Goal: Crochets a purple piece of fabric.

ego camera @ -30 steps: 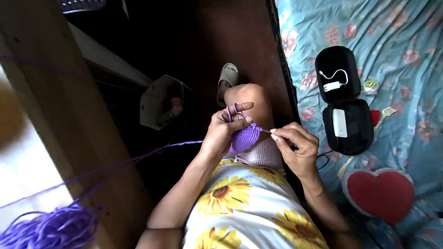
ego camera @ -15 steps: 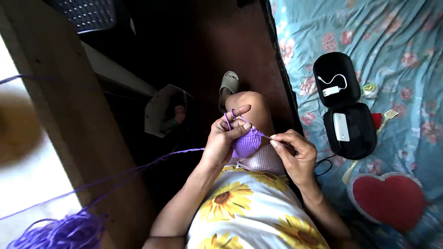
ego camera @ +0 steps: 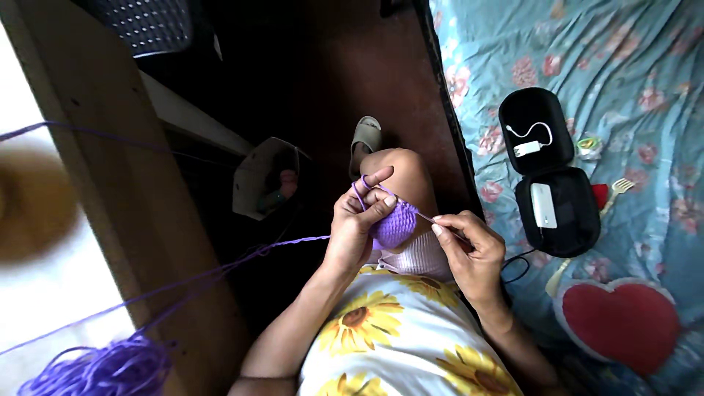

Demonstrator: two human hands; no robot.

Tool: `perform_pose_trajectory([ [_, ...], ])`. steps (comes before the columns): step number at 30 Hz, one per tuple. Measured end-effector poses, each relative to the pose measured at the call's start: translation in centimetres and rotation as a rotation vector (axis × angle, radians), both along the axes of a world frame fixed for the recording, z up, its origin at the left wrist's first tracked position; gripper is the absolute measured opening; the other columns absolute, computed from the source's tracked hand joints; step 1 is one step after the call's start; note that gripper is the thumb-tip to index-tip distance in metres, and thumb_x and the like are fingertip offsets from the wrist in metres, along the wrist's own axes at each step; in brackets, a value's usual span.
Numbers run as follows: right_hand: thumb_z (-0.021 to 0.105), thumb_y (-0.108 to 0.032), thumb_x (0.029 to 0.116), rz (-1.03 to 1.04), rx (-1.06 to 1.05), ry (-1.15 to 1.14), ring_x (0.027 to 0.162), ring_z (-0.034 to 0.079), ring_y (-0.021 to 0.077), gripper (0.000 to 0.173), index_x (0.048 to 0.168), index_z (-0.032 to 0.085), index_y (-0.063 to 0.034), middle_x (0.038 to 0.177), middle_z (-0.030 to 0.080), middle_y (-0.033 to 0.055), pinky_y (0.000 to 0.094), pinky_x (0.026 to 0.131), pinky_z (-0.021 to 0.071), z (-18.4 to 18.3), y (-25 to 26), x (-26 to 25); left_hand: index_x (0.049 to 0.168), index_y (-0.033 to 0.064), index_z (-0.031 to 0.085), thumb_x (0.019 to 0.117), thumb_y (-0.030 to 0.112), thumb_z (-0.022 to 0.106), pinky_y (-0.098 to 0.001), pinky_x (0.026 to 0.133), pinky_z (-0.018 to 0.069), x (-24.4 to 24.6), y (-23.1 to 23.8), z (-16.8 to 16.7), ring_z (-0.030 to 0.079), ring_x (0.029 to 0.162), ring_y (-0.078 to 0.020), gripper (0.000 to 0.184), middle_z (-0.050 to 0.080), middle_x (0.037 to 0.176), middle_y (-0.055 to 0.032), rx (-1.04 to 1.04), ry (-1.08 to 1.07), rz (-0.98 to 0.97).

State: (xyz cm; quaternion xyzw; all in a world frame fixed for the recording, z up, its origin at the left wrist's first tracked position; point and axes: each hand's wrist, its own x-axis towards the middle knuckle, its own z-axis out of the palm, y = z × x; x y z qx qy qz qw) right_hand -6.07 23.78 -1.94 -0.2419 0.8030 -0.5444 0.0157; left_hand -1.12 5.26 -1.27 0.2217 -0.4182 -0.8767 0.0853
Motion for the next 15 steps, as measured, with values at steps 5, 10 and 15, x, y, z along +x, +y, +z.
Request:
perform_pose_trajectory([
  [5, 0.069, -0.006, 0.0922, -0.017, 0.049, 0.036, 0.073, 0.062, -0.0015, 0.011, 0.096, 0.076, 0.0017, 0.083, 0.068, 0.0040, 0.0112, 0.067, 0.0527, 0.1, -0.2, 0.3, 0.133, 0.0037, 0.062, 0.0932, -0.008, 0.058, -0.0240, 0.070, 0.0581, 0.3, 0.1, -0.3, 0.067, 0.071, -0.0067, 0.041, 0.072, 0.082, -0.0012, -0.116, 0.045, 0.023],
  [10, 0.068, -0.008, 0.0926, -0.073, 0.191, 0.215, 0.068, 0.060, 0.0028, 0.012, 0.094, 0.078, -0.0007, 0.079, 0.067, 0.0064, 0.0137, 0.060, 0.0486, 0.7, -0.5, 0.7, 0.133, 0.0029, 0.062, 0.0911, -0.009, 0.063, -0.0236, 0.068, 0.0580, 0.4, 0.3, -0.7, 0.067, 0.070, -0.0068, 0.043, 0.072, 0.082, -0.0013, -0.218, 0.089, 0.052],
  [15, 0.068, -0.009, 0.0926, -0.103, 0.242, 0.300, 0.065, 0.060, 0.0060, 0.013, 0.093, 0.079, -0.0017, 0.077, 0.067, 0.0077, 0.0163, 0.057, 0.0473, 1.0, -0.8, 1.0, 0.134, 0.0007, 0.061, 0.0891, -0.010, 0.065, -0.0241, 0.069, 0.0591, 0.3, 0.5, -0.9, 0.068, 0.071, -0.0069, 0.046, 0.073, 0.085, -0.0007, -0.333, 0.145, 0.070],
])
